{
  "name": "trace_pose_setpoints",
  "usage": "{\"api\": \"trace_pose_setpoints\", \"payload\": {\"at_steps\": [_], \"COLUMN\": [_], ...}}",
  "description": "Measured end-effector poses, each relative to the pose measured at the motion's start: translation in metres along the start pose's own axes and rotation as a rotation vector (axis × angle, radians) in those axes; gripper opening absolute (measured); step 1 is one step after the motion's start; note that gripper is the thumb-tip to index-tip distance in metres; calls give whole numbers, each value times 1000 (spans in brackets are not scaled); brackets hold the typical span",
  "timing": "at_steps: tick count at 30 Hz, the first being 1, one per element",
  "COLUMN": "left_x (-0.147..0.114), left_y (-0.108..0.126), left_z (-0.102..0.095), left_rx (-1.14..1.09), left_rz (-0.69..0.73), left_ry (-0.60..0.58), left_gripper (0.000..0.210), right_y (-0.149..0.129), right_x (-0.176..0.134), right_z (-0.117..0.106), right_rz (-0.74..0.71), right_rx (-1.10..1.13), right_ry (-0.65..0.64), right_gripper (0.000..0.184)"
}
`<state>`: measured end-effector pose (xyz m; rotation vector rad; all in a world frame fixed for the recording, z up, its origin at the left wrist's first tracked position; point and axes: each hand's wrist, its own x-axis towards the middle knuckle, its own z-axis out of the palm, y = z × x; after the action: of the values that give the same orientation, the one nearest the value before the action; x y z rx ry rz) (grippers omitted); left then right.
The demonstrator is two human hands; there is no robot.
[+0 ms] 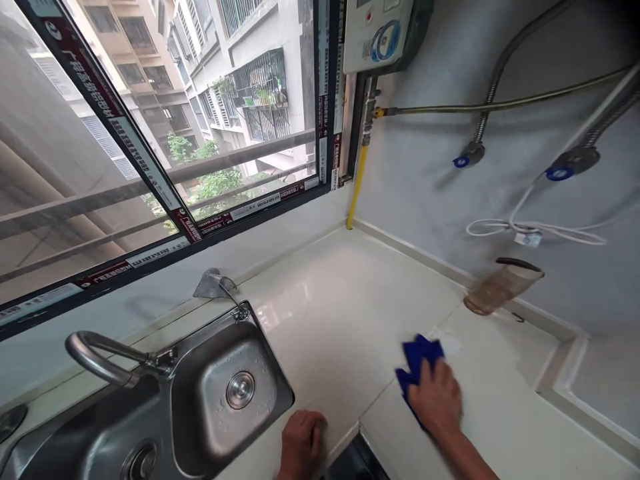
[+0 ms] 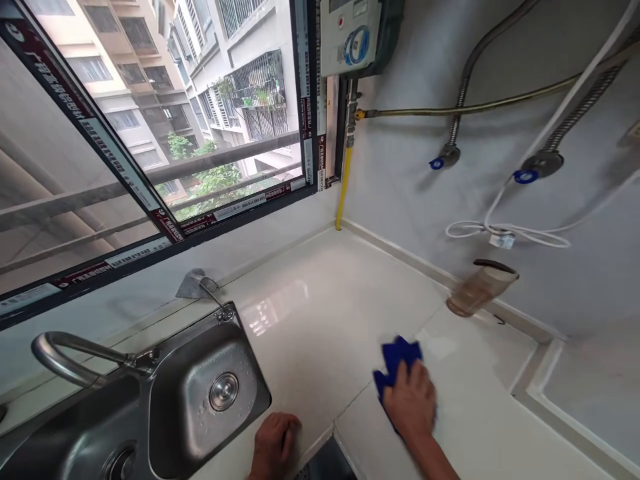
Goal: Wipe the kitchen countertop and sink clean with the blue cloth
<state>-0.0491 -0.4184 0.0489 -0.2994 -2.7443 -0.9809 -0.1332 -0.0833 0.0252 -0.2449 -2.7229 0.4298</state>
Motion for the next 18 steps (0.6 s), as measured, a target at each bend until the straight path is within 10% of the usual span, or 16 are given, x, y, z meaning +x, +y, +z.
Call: {"api": "trace_pose_setpoints", "payload": {"at_steps": [5,10,18], "left_x": [-2,-5,-6], "left_y": [-5,-18,-30], "left_z": [4,12,9], "left_rx": [-14,-129,-284], "left_rz": [30,16,-191], "left_ry": [60,93,221], "left_gripper": [23,33,49], "right_y": [-139,-225,-168], "right_x": [53,28,-24], "right_z": [47,57,13], "right_rz": [-170,-421,-800], "right_rx": [131,217,498], "right_ry": [-160,-496,-650], "right_gripper": [73,81,82]}}
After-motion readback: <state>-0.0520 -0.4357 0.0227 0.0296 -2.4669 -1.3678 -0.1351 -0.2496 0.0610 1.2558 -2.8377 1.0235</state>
